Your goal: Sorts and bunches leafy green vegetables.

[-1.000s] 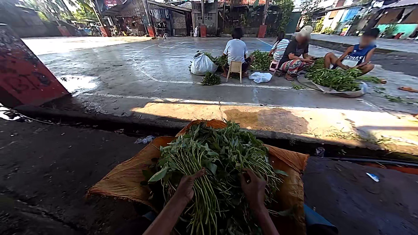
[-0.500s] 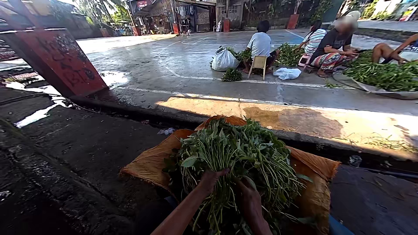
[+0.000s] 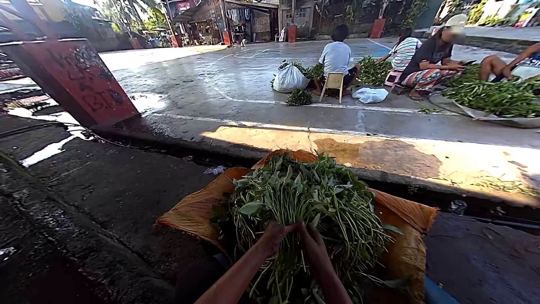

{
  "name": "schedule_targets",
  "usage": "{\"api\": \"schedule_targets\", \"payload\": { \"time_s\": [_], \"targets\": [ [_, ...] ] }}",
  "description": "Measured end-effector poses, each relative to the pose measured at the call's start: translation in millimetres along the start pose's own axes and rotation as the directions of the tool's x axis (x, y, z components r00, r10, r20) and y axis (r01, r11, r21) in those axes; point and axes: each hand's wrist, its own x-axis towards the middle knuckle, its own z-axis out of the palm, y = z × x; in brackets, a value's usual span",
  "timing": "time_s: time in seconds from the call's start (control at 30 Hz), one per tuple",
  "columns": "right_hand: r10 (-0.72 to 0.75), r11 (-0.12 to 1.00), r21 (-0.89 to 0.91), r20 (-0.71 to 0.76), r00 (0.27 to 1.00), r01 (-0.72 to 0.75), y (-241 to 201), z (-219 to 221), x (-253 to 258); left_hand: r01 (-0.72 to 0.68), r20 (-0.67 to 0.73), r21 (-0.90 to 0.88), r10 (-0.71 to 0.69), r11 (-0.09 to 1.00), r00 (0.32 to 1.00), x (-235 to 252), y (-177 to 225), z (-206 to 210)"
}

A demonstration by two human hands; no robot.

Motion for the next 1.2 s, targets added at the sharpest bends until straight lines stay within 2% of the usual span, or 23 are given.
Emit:
{"api": "schedule_targets", "payload": {
  "time_s": [0.07, 0.13, 0.2, 0.27, 0.3, 0.33, 0.37, 0.43, 0.5, 0.53, 0.6, 0.7, 0.73, 0.8, 0.83, 0.93, 0.97, 1.1, 1.2],
  "targets": [
    [0.009, 0.983, 0.182, -0.124, 0.992, 0.014, -6.0, 9.5, 6.1, -0.02, -0.025, 0.023, 0.021, 1.0, 0.999, -1.7, -3.3, 2.9],
    [-0.051, 0.975, 0.193, -0.281, 0.958, 0.109, -5.8, 19.2, 10.6, -0.025, -0.055, 0.022, 0.026, 0.999, 0.998, -1.7, -5.0, 4.5],
    [-0.138, 0.99, -0.016, -0.317, 0.938, 0.14, 2.8, 22.0, 8.5, -0.026, -0.1, 0.009, 0.026, 1.0, 0.995, 0.6, -4.3, 4.4],
    [-0.194, 0.918, -0.385, -0.221, 0.956, 0.098, 18.5, 17.5, -4.9, -0.042, -0.154, -0.037, 0.036, 0.998, 0.987, 4.5, 0.2, 2.1],
    [-0.145, 0.837, -0.546, -0.137, 0.98, 0.047, 27.4, 11.9, -15.3, -0.079, -0.183, -0.068, 0.065, 0.995, 0.981, 6.8, 3.6, -0.2],
    [-0.018, 0.725, -0.689, -0.032, 0.999, -0.009, 34.5, 2.9, -26.7, -0.137, -0.213, -0.096, 0.114, 0.986, 0.97, 10.6, 6.6, -4.0],
    [0.148, 0.583, -0.812, 0.057, 0.987, -0.041, 40.7, -7.6, -36.0, -0.182, -0.225, -0.105, 0.155, 0.978, 0.962, 13.2, 11.3, -9.1],
    [0.471, 0.331, -0.942, 0.11, 0.875, -0.06, 55.0, -30.3, -47.9, -0.206, -0.229, -0.082, 0.183, 0.975, 0.956, 12.1, 21.1, -18.0],
    [0.614, 0.248, -0.966, 0.093, 0.784, -0.08, 62.0, -53.5, -49.5, -0.196, -0.223, -0.062, 0.178, 0.979, 0.958, 9.0, 27.3, -21.7],
    [0.626, 0.251, -0.965, 0.103, 0.773, -0.074, 59.0, -64.4, -45.7, -0.19, -0.214, -0.065, 0.172, 0.98, 0.962, 8.0, 28.3, -22.4],
    [0.549, 0.329, -0.943, 0.139, 0.824, -0.06, 37.3, -79.1, -35.0, -0.195, -0.194, -0.083, 0.176, 0.977, 0.965, 8.0, 27.5, -22.5],
    [0.224, 0.452, -0.89, 0.054, 0.973, -0.054, -4.3, -87.1, -15.9, -0.202, -0.143, -0.154, 0.18, 0.967, 0.973, 6.6, 30.1, -22.9],
    [0.108, 0.477, -0.877, -0.011, 0.994, -0.061, -12.3, -89.9, -5.7, -0.191, -0.14, -0.2, 0.165, 0.961, 0.976, 6.2, 32.1, -23.6],
    [-0.059, 0.5, -0.862, -0.13, 0.99, -0.084, -11.6, -98.8, 20.8, -0.15, -0.143, -0.275, 0.114, 0.95, 0.983, 5.5, 35.7, -25.9],
    [-0.066, 0.486, -0.865, -0.174, 0.983, -0.121, -7.0, -104.1, 34.9, -0.124, -0.148, -0.301, 0.082, 0.945, 0.986, 5.8, 37.3, -27.1],
    [0.113, 0.403, -0.88, -0.225, 0.968, -0.252, 8.5, -120.1, 67.7, -0.091, -0.168, -0.331, 0.036, 0.939, 0.985, 8.6, 36.9, -30.1],
    [0.128, 0.422, -0.869, -0.223, 0.966, -0.257, 12.7, -124.9, 71.9, -0.086, -0.172, -0.33, 0.029, 0.94, 0.985, 9.1, 35.8, -30.9],
    [-0.076, 0.748, -0.66, -0.19, 0.979, -0.071, 7.3, -132.9, 62.0, -0.093, -0.172, -0.348, 0.034, 0.933, 0.985, 13.3, 33.1, -33.6],
    [-0.134, 0.899, -0.431, -0.117, 0.984, 0.071, -3.5, -121.1, 41.6, -0.1, -0.154, -0.351, 0.048, 0.931, 0.987, 17.6, 27.1, -34.8]
  ]
}}
